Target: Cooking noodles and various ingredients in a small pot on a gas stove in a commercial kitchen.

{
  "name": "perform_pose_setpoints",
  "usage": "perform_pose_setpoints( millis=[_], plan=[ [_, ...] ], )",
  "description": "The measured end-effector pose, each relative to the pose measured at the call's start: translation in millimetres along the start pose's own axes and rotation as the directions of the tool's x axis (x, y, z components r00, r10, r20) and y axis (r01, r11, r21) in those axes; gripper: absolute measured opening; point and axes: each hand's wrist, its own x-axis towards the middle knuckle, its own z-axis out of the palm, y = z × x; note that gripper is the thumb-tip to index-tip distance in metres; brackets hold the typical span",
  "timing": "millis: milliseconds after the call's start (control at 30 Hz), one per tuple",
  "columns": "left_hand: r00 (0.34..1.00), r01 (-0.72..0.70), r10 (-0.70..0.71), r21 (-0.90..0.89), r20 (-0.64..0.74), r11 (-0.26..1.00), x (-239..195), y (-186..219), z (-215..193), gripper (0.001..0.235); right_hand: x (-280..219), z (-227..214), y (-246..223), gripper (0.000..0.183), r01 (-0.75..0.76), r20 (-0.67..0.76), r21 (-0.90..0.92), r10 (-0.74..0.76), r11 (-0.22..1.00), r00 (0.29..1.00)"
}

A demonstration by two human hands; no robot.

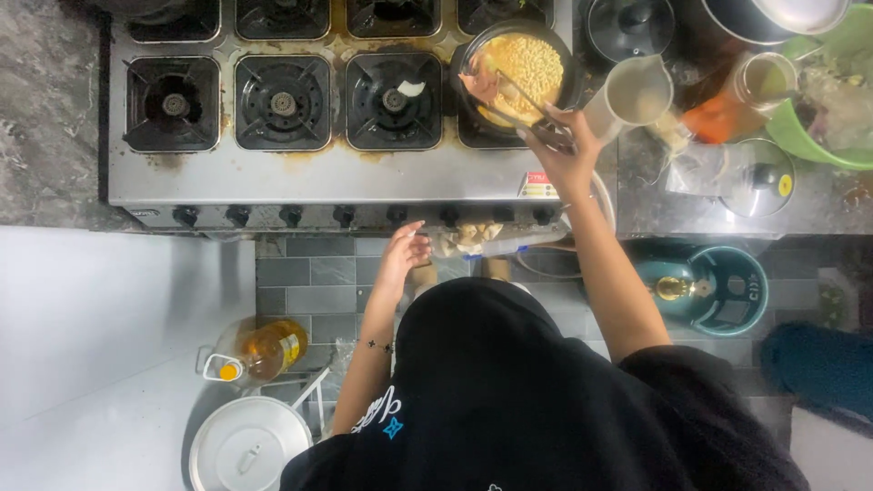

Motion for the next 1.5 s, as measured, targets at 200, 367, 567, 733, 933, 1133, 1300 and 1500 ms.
perform_pose_setpoints(
  millis=[200, 367, 567, 733, 933, 1133, 1300, 1500],
  plan=[
    [1.0, -0.022, 0.022, 0.001, 0.012, 1.0, -3.7, 2.2, -7.4, 0.039, -7.7, 2.6, 24.4, 0.028, 0.05, -0.06, -0.001, -0.05, 0.999, 0.997],
    [1.0, -0.029, 0.029, -0.002, -0.005, 1.0, 0.0, 1.5, -11.4, 0.039, -0.9, -9.3, 39.5, 0.025, 0.087, -0.152, -0.125, -0.106, 0.988, 0.983],
    [0.999, -0.038, 0.038, -0.01, -0.004, 0.999, -4.3, 7.0, -8.6, 0.04, 22.3, -33.0, 31.4, 0.026, 0.042, -0.231, -0.071, -0.057, 0.997, 0.971],
    [0.999, -0.026, 0.026, -0.001, -0.025, 1.0, -2.2, 4.2, -12.5, 0.04, 22.0, -60.2, 10.2, 0.038, 0.046, -0.178, -0.066, -0.057, 0.997, 0.982],
    [0.999, -0.027, 0.027, -0.008, -0.029, 1.0, -3.3, 11.0, -2.8, 0.039, 0.5, -39.0, -10.0, 0.041, -0.081, 0.087, -0.155, 0.095, 0.985, 0.992],
    [0.999, -0.031, 0.031, -0.011, 0.024, 0.999, -1.2, 21.2, 4.0, 0.039, -8.0, -22.9, 22.5, 0.027, 0.088, -0.071, -0.072, -0.093, 0.994, 0.993],
    [0.989, -0.009, -0.005, 0.095, 0.147, 0.995, 15.4, 24.3, 11.4, 0.041, -5.8, -33.9, -26.1, 0.034, -0.21, -0.094, 0.09, 0.218, 0.974, 0.971],
    [0.801, 0.094, -0.172, 0.162, 0.574, 0.982, 37.4, 31.2, 93.6, 0.054, -79.9, -48.5, 2.8, 0.028, 0.207, 0.15, -0.449, -0.155, 0.869, 0.976]
  ],
)
